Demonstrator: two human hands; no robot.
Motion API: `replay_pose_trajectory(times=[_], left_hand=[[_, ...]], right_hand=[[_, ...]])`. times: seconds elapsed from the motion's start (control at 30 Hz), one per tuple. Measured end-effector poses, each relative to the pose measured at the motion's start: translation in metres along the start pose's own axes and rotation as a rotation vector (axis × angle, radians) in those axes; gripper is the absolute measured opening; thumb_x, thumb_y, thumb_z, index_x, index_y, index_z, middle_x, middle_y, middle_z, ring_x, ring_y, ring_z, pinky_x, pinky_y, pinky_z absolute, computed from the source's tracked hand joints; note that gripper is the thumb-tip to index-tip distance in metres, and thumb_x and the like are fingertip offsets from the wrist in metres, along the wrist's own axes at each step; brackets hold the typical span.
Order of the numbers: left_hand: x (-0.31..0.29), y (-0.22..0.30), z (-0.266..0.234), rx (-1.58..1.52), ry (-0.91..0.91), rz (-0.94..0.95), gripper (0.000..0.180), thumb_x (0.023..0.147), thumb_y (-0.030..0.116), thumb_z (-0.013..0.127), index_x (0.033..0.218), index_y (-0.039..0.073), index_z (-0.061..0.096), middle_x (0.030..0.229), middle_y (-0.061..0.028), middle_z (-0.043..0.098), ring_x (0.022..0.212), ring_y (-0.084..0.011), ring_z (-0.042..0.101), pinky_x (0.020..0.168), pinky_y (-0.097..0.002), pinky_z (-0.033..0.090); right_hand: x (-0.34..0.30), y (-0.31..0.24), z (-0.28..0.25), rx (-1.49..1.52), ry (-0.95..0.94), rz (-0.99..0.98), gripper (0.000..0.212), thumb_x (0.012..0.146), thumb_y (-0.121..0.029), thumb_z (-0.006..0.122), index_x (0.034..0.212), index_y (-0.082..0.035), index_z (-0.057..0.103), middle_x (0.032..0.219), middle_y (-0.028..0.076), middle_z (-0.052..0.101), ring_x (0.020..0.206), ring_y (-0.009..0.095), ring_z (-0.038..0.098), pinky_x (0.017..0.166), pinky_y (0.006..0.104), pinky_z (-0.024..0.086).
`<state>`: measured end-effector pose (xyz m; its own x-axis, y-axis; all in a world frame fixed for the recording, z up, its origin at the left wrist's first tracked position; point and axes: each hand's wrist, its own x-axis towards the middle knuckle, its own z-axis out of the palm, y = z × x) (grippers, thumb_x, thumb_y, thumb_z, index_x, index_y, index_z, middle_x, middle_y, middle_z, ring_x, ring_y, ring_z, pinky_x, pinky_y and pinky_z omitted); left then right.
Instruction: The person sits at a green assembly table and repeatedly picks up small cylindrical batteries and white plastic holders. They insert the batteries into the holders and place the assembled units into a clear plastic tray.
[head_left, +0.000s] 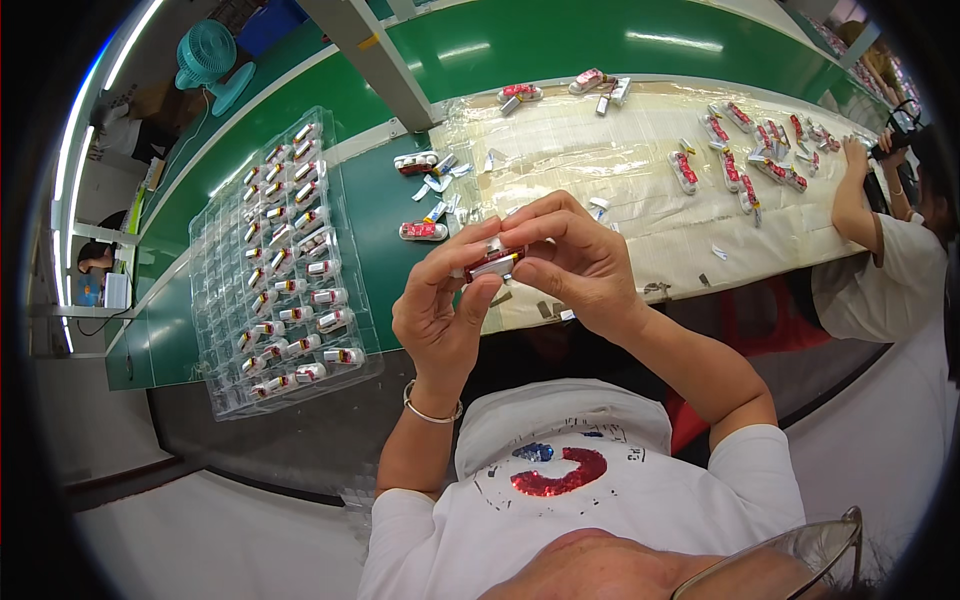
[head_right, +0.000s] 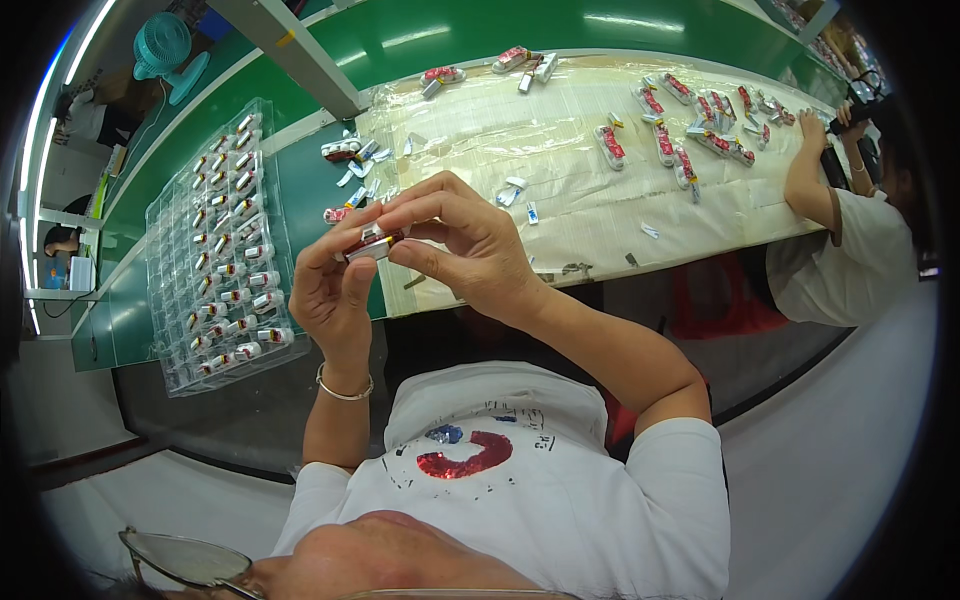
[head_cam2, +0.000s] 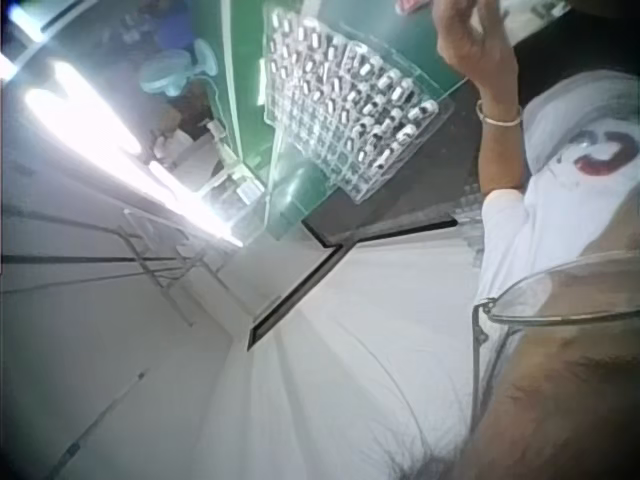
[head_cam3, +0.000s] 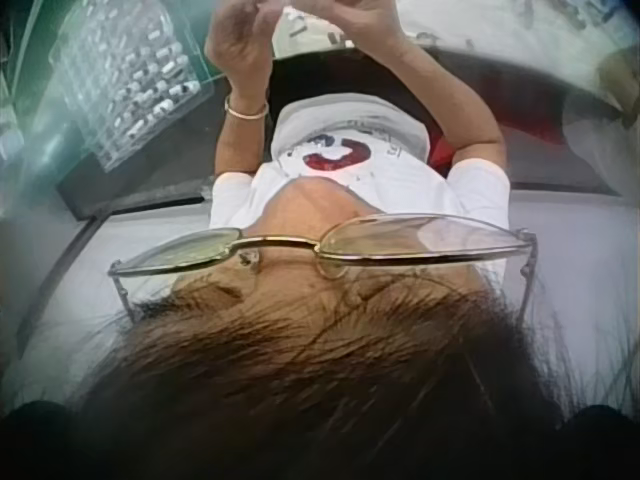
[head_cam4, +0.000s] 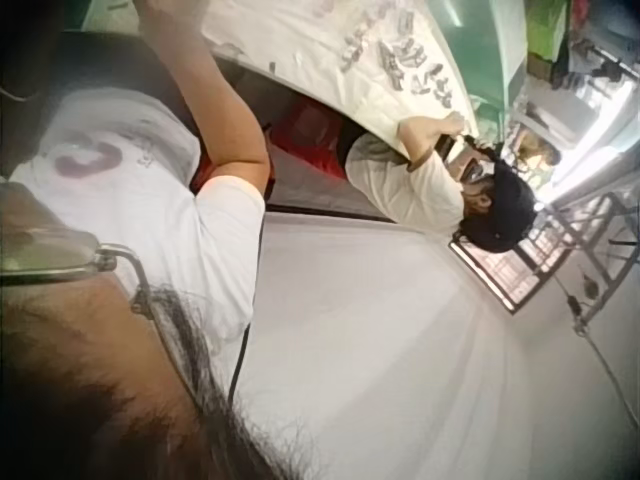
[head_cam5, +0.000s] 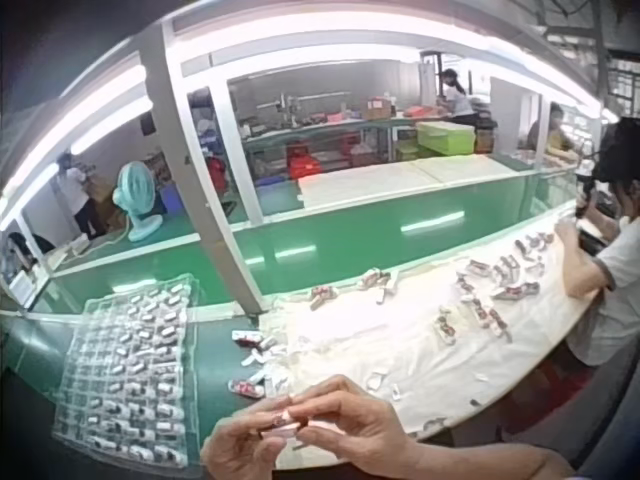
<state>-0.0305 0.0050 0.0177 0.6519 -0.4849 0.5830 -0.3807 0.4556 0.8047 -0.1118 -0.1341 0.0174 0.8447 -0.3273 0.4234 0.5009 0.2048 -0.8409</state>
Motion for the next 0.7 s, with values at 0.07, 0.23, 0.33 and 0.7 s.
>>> replay_pose_trajectory(times=[0.07, 0.23, 0.33, 0.7], left_hand=[[-0.001, -0.001, -0.001, 0.023, 0.006, 0.021, 0.027, 0.087, 0.01, 0.07, 0.108, -0.003, 0.059, 0.117, -0.0262, 0.062, 0.109, -0.0275, 0.063, 0.086, -0.0309, 0.055], [-0.003, 0.002, 0.001, 0.035, 0.02, 0.01, 0.024, 0.088, 0.008, 0.069, 0.107, -0.003, 0.059, 0.115, -0.0257, 0.063, 0.108, -0.0271, 0.063, 0.086, -0.0309, 0.054], [-0.002, 0.003, 0.003, 0.009, 0.031, -0.026, 0.023, 0.088, 0.007, 0.068, 0.107, -0.003, 0.059, 0.115, -0.0248, 0.063, 0.108, -0.0262, 0.063, 0.089, -0.0319, 0.053], [-0.001, 0.0, 0.005, -0.206, 0.147, -0.275, 0.016, 0.092, 0.004, 0.062, 0.107, -0.002, 0.059, 0.115, -0.0229, 0.064, 0.106, -0.0206, 0.063, 0.092, -0.0302, 0.049]], right_hand=[[-0.001, 0.0, 0.0, 0.008, 0.001, 0.022, 0.022, 0.085, 0.0, 0.068, 0.106, -0.002, 0.065, 0.112, 0.009, 0.054, 0.11, 0.018, 0.057, 0.097, 0.0298, 0.052], [-0.004, -0.002, 0.001, -0.004, 0.022, 0.042, 0.02, 0.084, 0.001, 0.07, 0.103, -0.002, 0.067, 0.11, 0.009, 0.054, 0.109, 0.018, 0.058, 0.096, 0.0293, 0.052], [-0.002, -0.001, 0.001, -0.042, 0.029, 0.022, 0.02, 0.083, 0.0, 0.071, 0.102, -0.002, 0.067, 0.108, 0.008, 0.055, 0.106, 0.017, 0.059, 0.095, 0.0284, 0.053], [0.008, 0.001, -0.002, -0.292, 0.019, -0.038, 0.024, 0.081, -0.008, 0.075, 0.103, -0.002, 0.068, 0.104, 0.008, 0.056, 0.099, 0.016, 0.062, 0.089, 0.0264, 0.056]])
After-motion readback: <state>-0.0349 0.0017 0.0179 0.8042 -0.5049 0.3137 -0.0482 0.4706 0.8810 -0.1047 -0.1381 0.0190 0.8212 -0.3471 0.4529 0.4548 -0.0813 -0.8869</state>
